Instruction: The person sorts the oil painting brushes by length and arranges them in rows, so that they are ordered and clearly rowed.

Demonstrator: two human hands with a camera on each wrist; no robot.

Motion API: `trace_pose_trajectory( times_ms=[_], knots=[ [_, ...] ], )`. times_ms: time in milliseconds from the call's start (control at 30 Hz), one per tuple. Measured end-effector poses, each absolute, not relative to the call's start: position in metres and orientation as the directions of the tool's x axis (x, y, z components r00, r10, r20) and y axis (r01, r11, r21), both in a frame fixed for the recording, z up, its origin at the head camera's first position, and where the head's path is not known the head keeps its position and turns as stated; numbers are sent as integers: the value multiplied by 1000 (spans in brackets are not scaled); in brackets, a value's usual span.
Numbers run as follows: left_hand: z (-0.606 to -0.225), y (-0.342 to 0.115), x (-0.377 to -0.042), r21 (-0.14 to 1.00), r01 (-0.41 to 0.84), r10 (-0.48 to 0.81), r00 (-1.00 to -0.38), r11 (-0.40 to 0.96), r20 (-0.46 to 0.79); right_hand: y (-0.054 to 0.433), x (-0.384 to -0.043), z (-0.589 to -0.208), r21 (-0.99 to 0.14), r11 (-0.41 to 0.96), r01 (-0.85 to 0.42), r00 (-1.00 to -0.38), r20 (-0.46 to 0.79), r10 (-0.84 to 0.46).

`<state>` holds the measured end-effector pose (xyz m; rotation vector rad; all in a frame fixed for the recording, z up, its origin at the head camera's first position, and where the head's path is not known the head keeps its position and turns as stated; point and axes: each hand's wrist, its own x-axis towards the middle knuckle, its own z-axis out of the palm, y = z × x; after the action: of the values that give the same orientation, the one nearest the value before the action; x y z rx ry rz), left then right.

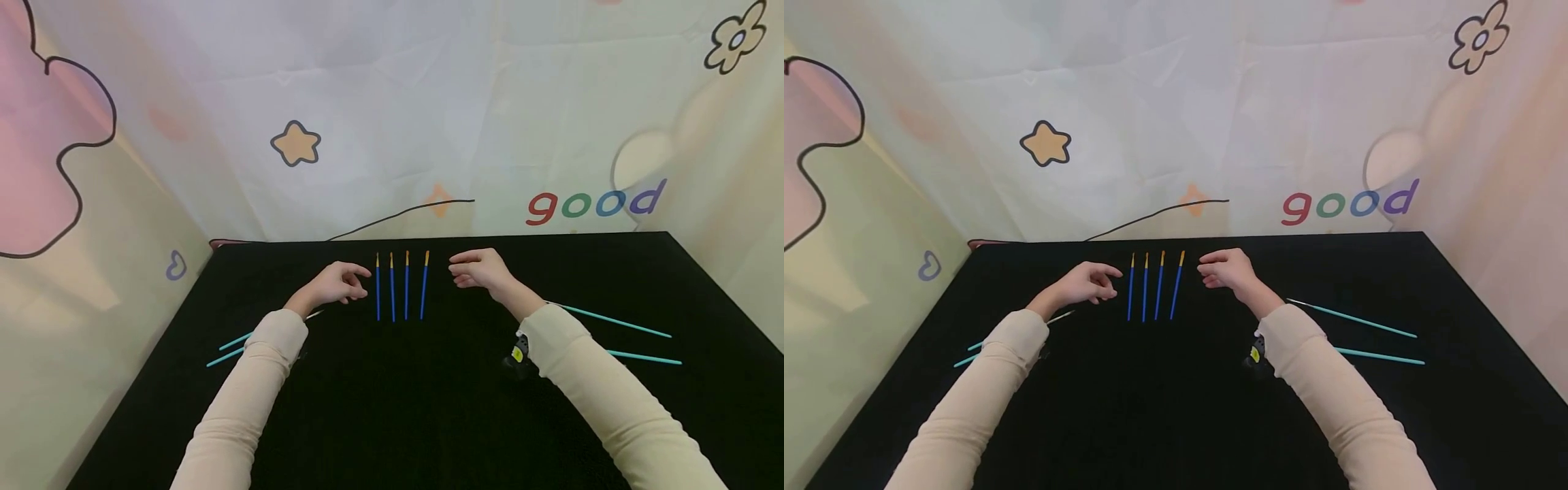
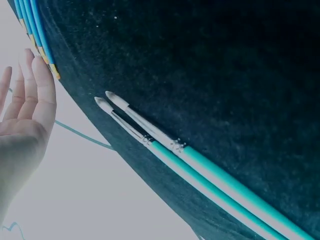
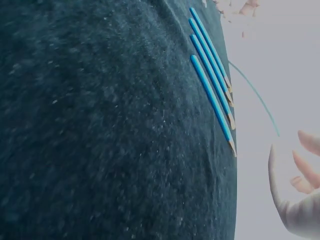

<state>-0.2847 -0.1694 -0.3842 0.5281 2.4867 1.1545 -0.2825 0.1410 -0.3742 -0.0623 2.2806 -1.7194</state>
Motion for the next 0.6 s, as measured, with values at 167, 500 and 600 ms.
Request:
trace_pose_trajectory(
  times_ms=[167, 500, 600],
  knots=[
    [-381, -172, -282, 784, 215, 480, -869, 582, -118, 147, -277, -370, -949, 299, 97, -957, -172, -235],
    [-376, -168, -264, 797, 284, 523, -851, 533, -46, 165, -259, -363, -959, 282, -17, -946, -76, -316],
    [-373, -167, -261, 794, 300, 530, -847, 529, -33, 170, -254, -361, -957, 288, -32, -942, -67, -328]
  ],
)
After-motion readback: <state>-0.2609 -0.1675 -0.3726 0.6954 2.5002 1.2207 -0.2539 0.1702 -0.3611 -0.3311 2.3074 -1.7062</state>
